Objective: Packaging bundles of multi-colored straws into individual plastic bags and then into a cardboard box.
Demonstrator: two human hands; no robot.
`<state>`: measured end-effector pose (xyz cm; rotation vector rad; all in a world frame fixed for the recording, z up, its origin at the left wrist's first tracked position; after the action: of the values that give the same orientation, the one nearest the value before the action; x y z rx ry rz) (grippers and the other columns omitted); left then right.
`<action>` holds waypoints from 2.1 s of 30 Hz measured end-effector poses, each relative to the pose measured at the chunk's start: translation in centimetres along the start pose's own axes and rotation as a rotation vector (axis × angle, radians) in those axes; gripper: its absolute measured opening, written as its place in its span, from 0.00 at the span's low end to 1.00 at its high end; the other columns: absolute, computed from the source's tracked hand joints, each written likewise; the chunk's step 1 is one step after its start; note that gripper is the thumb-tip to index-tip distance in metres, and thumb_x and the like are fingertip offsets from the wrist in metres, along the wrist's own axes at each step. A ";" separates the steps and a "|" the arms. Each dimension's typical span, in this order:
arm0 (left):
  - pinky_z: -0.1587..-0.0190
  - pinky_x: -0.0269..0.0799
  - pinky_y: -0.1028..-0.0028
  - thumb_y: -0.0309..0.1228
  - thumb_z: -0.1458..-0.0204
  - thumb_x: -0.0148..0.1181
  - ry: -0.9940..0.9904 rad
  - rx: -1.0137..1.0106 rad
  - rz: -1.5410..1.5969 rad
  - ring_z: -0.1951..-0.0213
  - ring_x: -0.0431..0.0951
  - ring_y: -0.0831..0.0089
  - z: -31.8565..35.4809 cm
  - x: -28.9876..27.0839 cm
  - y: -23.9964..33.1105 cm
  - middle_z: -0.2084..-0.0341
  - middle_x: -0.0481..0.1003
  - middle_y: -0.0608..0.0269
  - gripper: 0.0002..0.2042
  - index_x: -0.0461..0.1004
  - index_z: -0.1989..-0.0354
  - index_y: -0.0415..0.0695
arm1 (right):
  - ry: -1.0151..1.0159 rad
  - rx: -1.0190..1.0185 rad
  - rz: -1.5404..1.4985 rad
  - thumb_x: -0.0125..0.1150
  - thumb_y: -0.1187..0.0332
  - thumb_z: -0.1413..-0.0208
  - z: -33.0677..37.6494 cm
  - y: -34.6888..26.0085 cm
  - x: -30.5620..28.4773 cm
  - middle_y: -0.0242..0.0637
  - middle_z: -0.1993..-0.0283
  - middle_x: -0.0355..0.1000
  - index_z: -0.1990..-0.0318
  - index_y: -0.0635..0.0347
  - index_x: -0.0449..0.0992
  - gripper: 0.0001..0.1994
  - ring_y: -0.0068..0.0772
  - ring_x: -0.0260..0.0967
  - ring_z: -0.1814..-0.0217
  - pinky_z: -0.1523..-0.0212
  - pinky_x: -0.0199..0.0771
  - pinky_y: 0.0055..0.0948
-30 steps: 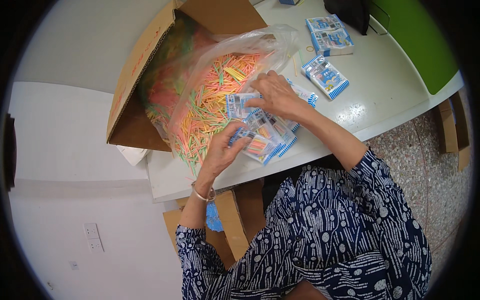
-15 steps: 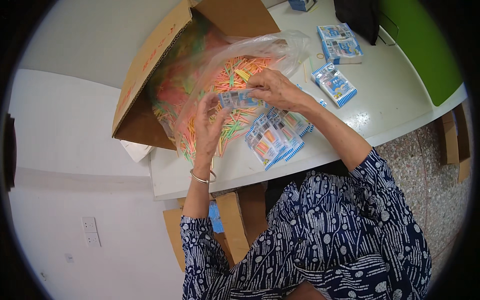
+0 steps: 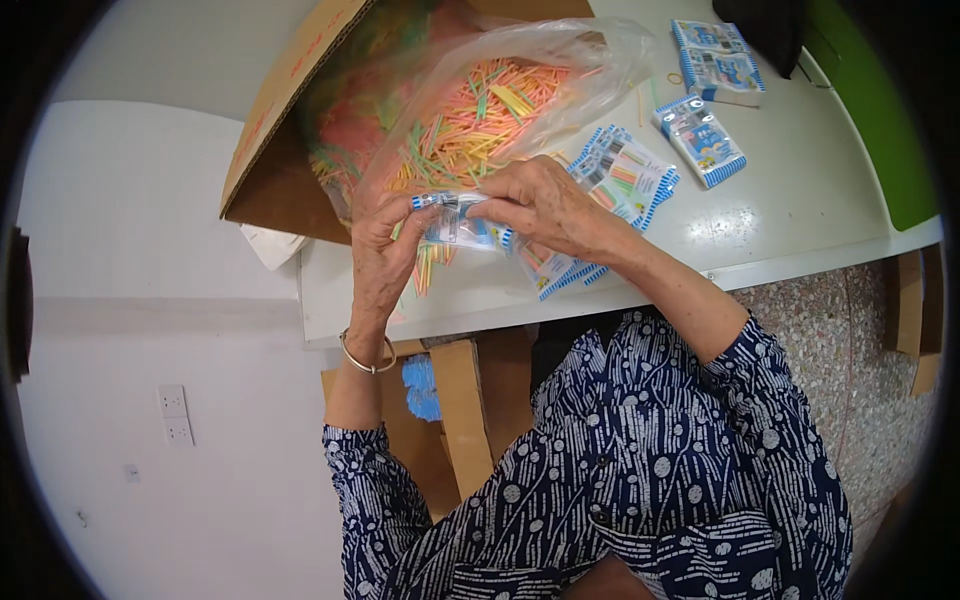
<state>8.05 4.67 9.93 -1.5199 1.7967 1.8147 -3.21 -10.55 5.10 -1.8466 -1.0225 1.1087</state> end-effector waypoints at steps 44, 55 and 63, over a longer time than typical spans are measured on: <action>0.74 0.68 0.67 0.24 0.50 0.54 0.189 -0.205 -0.190 0.80 0.72 0.59 9.6 -0.7 -12.5 0.82 0.69 0.51 0.03 0.69 0.68 0.38 | 0.154 0.200 -0.154 0.57 0.61 0.45 1.6 2.3 0.5 0.35 0.84 0.59 0.77 0.71 0.70 0.18 0.22 0.51 0.79 0.76 0.54 0.29; 0.69 0.71 0.55 0.21 0.53 0.54 0.085 -0.139 -0.735 0.68 0.75 0.46 7.6 2.8 -11.1 0.72 0.72 0.42 0.04 0.67 0.71 0.35 | 0.110 0.188 -0.125 0.58 0.64 0.45 1.8 2.9 0.5 0.29 0.82 0.63 0.72 0.69 0.76 0.14 0.16 0.55 0.82 0.82 0.54 0.23; 0.75 0.74 0.59 0.24 0.54 0.52 -0.015 -0.133 -1.005 0.75 0.78 0.51 5.2 3.1 -12.4 0.80 0.73 0.46 0.06 0.67 0.69 0.34 | 0.148 0.156 -0.131 0.57 0.61 0.46 1.9 2.5 0.4 0.35 0.86 0.56 0.79 0.69 0.67 0.19 0.22 0.50 0.81 0.77 0.54 0.30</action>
<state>12.75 10.57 -1.60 -1.9179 0.6307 1.3881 -4.21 -10.82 2.06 -1.6855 -0.9306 0.9332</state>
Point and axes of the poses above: each hand's wrist, its own z-axis away from the middle knuckle, its own x-axis out of the palm, y = z × x, the point moved 3 cm from there along -z, towards the middle knuckle
